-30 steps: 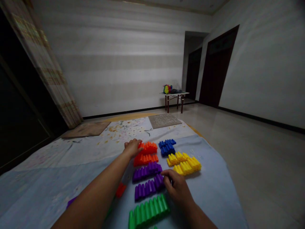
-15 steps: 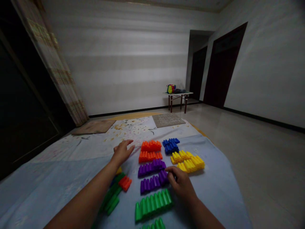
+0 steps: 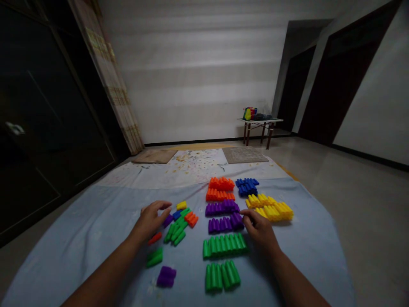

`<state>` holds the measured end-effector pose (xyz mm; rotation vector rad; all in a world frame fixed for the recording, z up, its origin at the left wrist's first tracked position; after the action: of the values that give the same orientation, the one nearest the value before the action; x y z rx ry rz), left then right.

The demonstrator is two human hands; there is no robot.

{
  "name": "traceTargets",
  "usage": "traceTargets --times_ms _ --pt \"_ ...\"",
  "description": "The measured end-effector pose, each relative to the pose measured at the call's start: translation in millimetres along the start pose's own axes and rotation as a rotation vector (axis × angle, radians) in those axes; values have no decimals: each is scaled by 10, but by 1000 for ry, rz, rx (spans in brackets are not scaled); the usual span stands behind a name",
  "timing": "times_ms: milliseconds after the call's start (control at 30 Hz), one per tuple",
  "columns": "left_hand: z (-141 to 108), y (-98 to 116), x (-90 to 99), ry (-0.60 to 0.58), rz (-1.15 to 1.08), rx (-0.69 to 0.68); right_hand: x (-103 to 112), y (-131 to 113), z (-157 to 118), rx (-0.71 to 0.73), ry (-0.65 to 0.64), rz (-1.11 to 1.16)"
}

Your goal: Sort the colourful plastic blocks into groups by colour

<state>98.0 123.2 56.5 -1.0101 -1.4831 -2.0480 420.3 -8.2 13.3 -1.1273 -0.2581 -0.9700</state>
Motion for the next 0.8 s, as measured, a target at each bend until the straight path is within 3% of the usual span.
traceTargets --times_ms 133,267,500,633,800 --pt "-218 34 -142 -123 82 -14 10 20 -6 -7 12 1" --pt "-314 157 -277 -148 160 -63 20 25 -11 -11 19 4" --pt "-183 441 -595 -124 273 -139 25 17 -10 -16 19 0" --pt "-124 483 -804 -195 344 -121 42 0 -9 -4 45 10" --pt "-115 491 -802 -155 363 -90 43 -4 -4 8 56 5"
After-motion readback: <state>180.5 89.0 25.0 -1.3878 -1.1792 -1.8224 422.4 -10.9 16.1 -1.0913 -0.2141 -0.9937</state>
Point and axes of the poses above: each hand's wrist, its own z-axis towards the middle knuckle, its own x-axis out of the back of the hand, y = z × x, the point moved 8 cm from there along z, towards the middle knuckle, and after that the axes turned 10 degrees about -z, right-handed, at the moved point
